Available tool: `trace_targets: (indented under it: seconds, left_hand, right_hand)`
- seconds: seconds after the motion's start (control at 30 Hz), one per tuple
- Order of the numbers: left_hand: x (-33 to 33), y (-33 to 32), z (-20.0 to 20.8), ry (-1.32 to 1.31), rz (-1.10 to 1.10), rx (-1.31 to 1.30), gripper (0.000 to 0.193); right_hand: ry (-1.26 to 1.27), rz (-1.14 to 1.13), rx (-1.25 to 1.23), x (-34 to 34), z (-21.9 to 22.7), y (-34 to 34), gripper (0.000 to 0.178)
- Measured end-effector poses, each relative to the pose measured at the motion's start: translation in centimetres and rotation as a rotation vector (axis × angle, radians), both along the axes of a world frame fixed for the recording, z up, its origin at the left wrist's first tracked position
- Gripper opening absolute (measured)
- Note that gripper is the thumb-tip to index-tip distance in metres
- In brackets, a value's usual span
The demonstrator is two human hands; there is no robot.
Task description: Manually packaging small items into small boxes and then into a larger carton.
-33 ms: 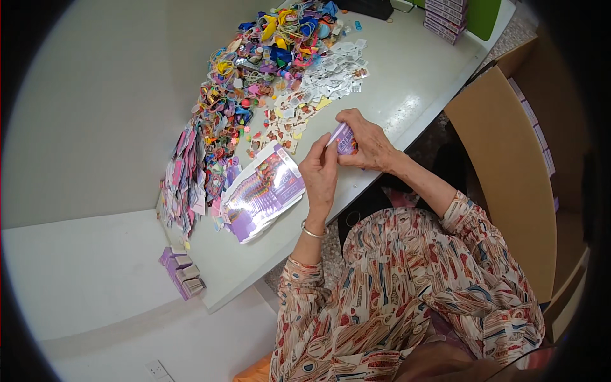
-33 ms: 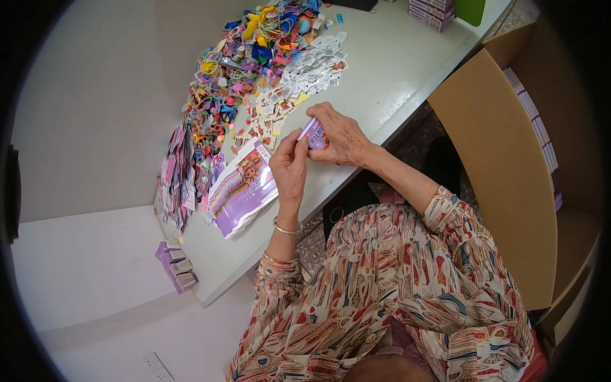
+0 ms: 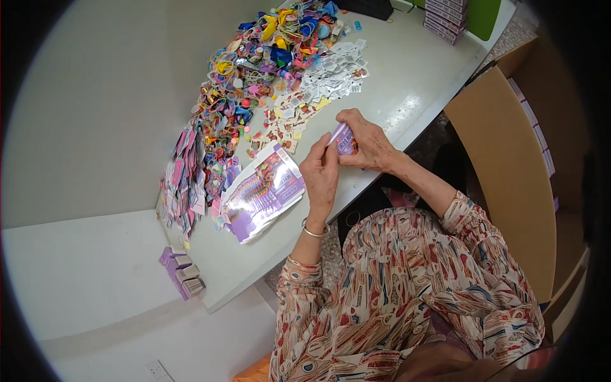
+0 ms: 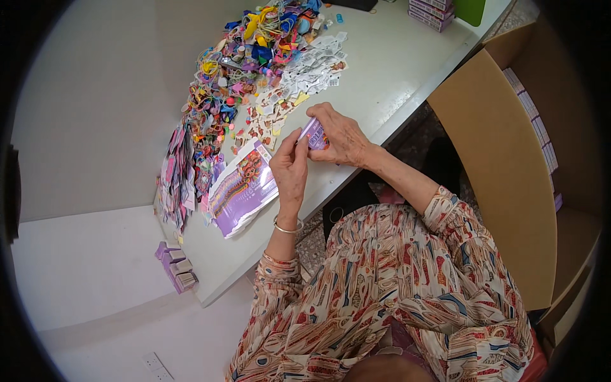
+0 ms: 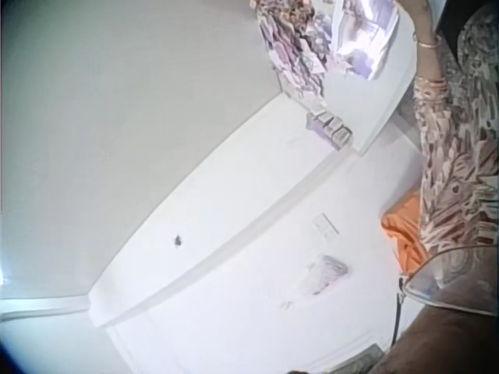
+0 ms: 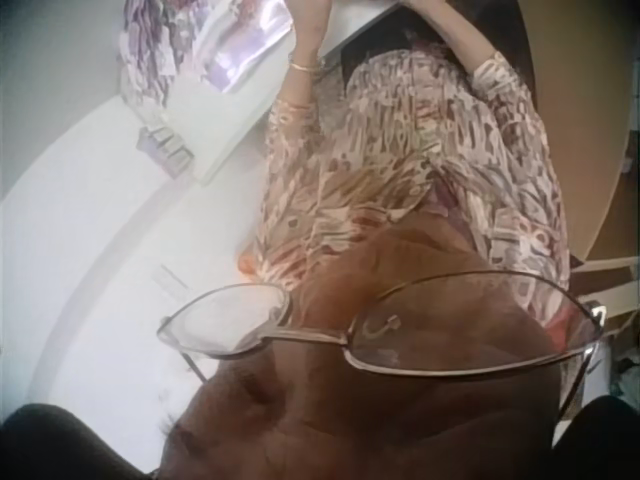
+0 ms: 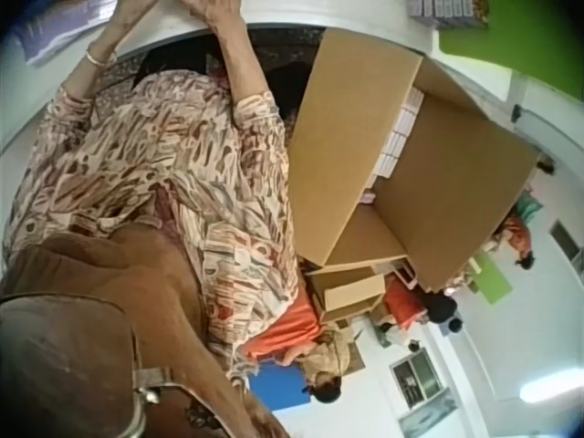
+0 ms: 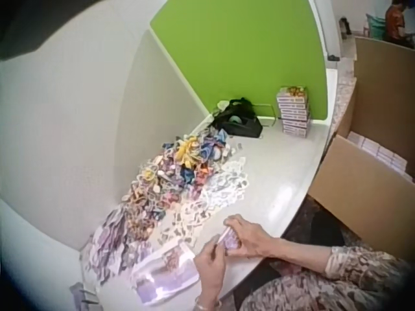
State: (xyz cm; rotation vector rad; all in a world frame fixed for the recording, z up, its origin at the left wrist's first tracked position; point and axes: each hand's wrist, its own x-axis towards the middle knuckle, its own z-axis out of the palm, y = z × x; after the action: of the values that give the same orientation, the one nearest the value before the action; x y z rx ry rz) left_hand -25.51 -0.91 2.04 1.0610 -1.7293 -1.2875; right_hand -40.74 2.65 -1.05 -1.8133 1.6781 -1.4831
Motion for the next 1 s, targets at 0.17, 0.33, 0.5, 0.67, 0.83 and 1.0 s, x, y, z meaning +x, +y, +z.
trace_targets:
  seconds: [0.17, 0.33, 0.5, 0.67, 0.83, 1.0]
  left_hand:
    - [0.2, 0.2, 0.3, -0.114, -0.025, -0.21, 0.023]
    - [0.9, -0.5, 1.2, 0.18, -0.025, 0.347, 0.023]
    - [1.2, -1.6, 1.6, 0.222, -0.1, 0.46, 0.024]
    - [1.1, -1.3, 1.5, 0.217, -0.073, 0.479, 0.024]
    - [0.9, -0.9, 1.7, 0.235, -0.041, 0.476, 0.024]
    - [0.6, -0.6, 1.2, 0.19, -0.021, 0.378, 0.025]
  right_hand:
    - [0.058, -0.003, -0.034, 0.1, 0.0, -0.2, 0.067]
    - [0.061, 0.037, -0.009, 0.1, 0.4, 0.2, 0.071]
    - [0.037, 0.032, 0.0, 0.1, 0.1, 0.3, 0.071]
    - [0.073, 0.014, -0.012, 0.3, 0.6, 0.2, 0.069]
    - [0.137, -0.006, 0.015, 0.4, 0.4, 0.2, 0.068]
    - [0.19, -0.037, -0.009, 0.7, 0.3, 0.2, 0.068]
